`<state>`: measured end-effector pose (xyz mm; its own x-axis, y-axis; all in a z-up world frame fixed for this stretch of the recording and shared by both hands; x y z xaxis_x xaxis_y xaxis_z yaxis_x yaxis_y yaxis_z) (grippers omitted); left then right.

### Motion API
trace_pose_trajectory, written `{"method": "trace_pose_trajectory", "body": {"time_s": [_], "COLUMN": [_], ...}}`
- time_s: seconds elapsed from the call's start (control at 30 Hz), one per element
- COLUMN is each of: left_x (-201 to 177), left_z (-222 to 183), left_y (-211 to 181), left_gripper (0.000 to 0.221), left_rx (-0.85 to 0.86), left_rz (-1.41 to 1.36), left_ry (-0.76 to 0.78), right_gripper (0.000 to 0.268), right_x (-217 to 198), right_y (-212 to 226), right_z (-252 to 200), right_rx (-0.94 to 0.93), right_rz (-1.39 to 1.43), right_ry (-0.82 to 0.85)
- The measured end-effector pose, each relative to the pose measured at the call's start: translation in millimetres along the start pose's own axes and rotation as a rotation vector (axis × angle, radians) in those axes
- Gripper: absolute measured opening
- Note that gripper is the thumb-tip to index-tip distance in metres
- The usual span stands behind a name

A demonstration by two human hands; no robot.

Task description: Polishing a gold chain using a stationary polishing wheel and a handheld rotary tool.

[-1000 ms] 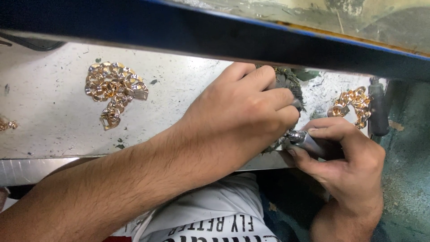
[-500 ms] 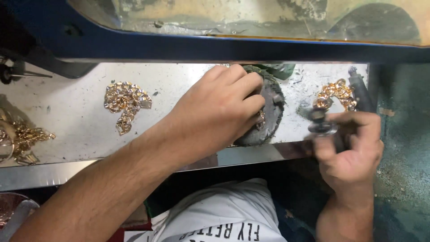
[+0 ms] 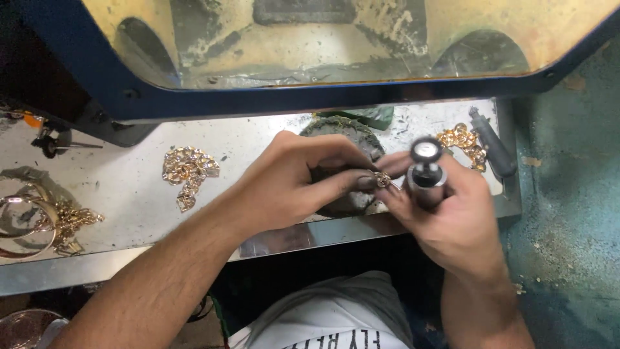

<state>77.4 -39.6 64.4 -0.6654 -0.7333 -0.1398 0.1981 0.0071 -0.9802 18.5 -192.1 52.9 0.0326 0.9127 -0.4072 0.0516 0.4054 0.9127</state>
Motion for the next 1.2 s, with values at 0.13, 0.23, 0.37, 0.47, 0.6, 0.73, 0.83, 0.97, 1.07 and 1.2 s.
{"method": "trace_pose_trajectory", "body": {"time_s": [0.13, 0.23, 0.37, 0.47, 0.6, 0.73, 0.83, 0.97, 1.07, 1.2], "left_x": [-4.6, -11.8, -25.6, -23.3, -19.2, -24.3, -32.5, -32.1, -30.8, -31.8], "left_z": [0.3, 0.5, -3.9, -5.0, -6.2, -3.9, -9.3, -17.3, -24.8, -19.9], "left_y": [1.5, 4.0, -4.5, 4.6, 25.4, 19.1, 43.8, 52.4, 58.9, 47.2], "left_gripper": [0.012, 0.018, 0.018, 0.011, 0.006, 0.017, 0.036, 0.017, 0.018, 0.022], "left_rx": [0.008, -0.021, 0.069, 0.04, -0.114, -0.151, -0.547, -0.813, -0.796, -0.678], "left_rz": [-0.051, -0.013, 0.279, 0.482, 0.63, 0.636, 0.725, 0.895, 0.917, 0.861], "left_ry": [0.009, 0.039, 0.024, 0.087, 0.241, 0.225, 0.298, 0.49, 0.485, 0.379], "right_gripper": [0.01, 0.02, 0.014, 0.01, 0.015, 0.016, 0.017, 0.016, 0.015, 0.015], "right_x": [-18.4, -31.8, -47.2, -43.9, -29.5, -25.0, -30.4, -37.8, -38.9, -36.3], "right_y": [-4.8, -15.5, -37.9, -52.1, -47.5, -51.1, -48.2, -53.8, -50.7, -47.4], "right_z": [-3.0, -7.5, -12.5, -13.7, -11.9, -14.9, -13.7, -18.3, -17.9, -17.0], "right_rx": [0.002, 0.087, 0.069, 0.152, 0.192, 0.236, 0.209, 0.274, 0.264, 0.249], "right_rz": [-0.188, -0.135, -0.155, -0.218, -0.359, -0.21, -0.409, -0.392, -0.412, -0.416], "right_ry": [-0.123, -0.186, -0.156, -0.096, 0.019, 0.0, 0.036, -0.019, -0.031, -0.026]}}
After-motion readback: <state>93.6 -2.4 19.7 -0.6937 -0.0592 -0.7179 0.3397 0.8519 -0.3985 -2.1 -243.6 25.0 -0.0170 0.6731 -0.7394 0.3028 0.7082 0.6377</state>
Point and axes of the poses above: each hand's wrist, its own z-axis towards the middle knuckle, its own x-axis out of the palm, y = z × x, the point moved 9 cm from there along z, towards the middle knuckle, and after that the axes turned 6 degrees about -x, right-handed, at the moved point
